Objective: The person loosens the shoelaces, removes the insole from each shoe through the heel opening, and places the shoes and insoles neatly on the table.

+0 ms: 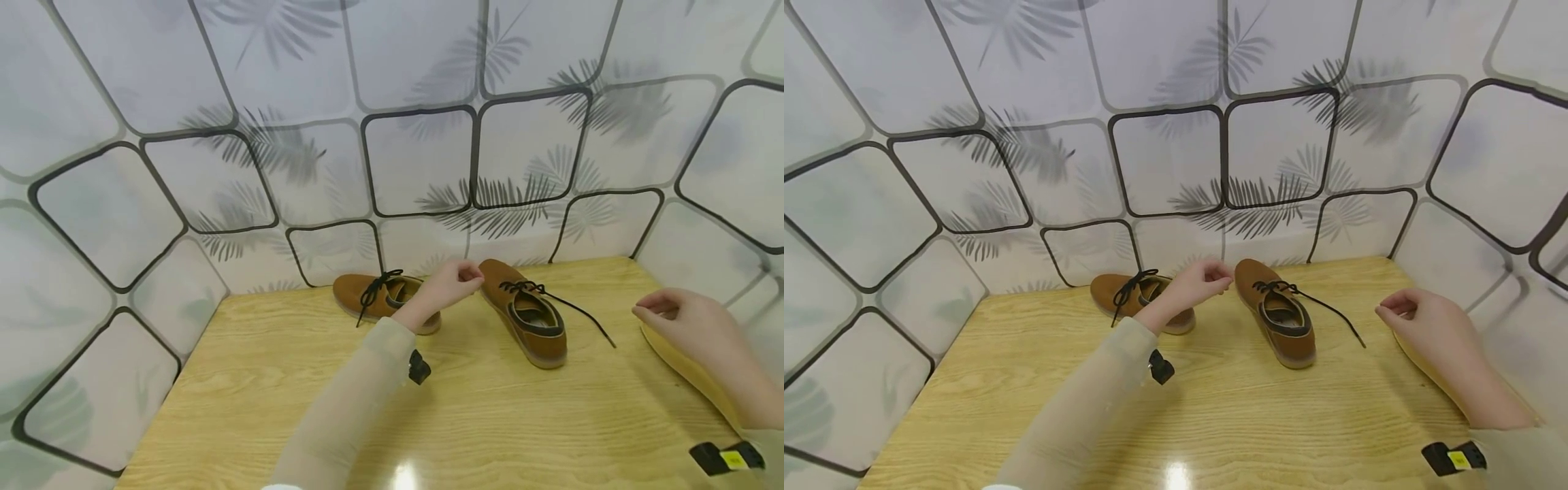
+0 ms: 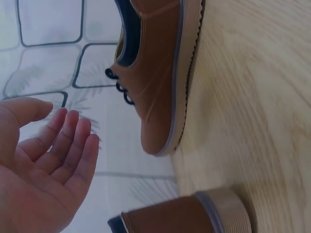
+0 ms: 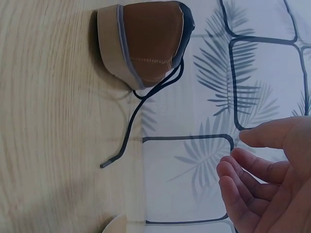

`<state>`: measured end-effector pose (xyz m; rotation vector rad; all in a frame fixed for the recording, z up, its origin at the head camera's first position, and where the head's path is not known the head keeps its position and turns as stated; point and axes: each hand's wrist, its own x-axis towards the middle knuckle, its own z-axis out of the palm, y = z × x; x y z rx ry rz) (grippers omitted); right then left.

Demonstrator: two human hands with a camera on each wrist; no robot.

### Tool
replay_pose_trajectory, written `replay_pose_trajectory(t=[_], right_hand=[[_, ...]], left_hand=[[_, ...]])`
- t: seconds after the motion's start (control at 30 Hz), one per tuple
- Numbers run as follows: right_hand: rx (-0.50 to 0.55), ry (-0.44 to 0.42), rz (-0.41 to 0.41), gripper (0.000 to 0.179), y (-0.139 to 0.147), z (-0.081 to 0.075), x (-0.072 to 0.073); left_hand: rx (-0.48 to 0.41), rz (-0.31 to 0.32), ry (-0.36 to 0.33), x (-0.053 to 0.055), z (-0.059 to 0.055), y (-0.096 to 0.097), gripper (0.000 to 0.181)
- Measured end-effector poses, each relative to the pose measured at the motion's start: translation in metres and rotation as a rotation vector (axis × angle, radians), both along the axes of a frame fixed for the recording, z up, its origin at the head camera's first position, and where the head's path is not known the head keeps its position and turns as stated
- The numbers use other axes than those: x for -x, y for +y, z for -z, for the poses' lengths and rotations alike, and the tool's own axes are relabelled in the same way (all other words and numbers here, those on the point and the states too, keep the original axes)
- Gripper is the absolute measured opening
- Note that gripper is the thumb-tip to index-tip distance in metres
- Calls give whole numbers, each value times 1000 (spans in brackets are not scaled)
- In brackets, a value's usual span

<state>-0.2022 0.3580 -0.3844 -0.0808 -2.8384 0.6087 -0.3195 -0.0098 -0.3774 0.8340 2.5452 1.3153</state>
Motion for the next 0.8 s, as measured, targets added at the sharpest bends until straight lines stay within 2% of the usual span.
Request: replay_pose_trajectory(t=[0.27,0.43,0.8], right_hand=[[31,8,-33,36,-13,-6,5],[54,14,-77,33,-20,-9,8],[94,43,-114,29,-47,-16,22]], left_hand=[[8,-95,34,8,-1,-27,22],[-42,-123,-3,14,1,-43,25],[-203,-202,-78,21,0,-74,21]])
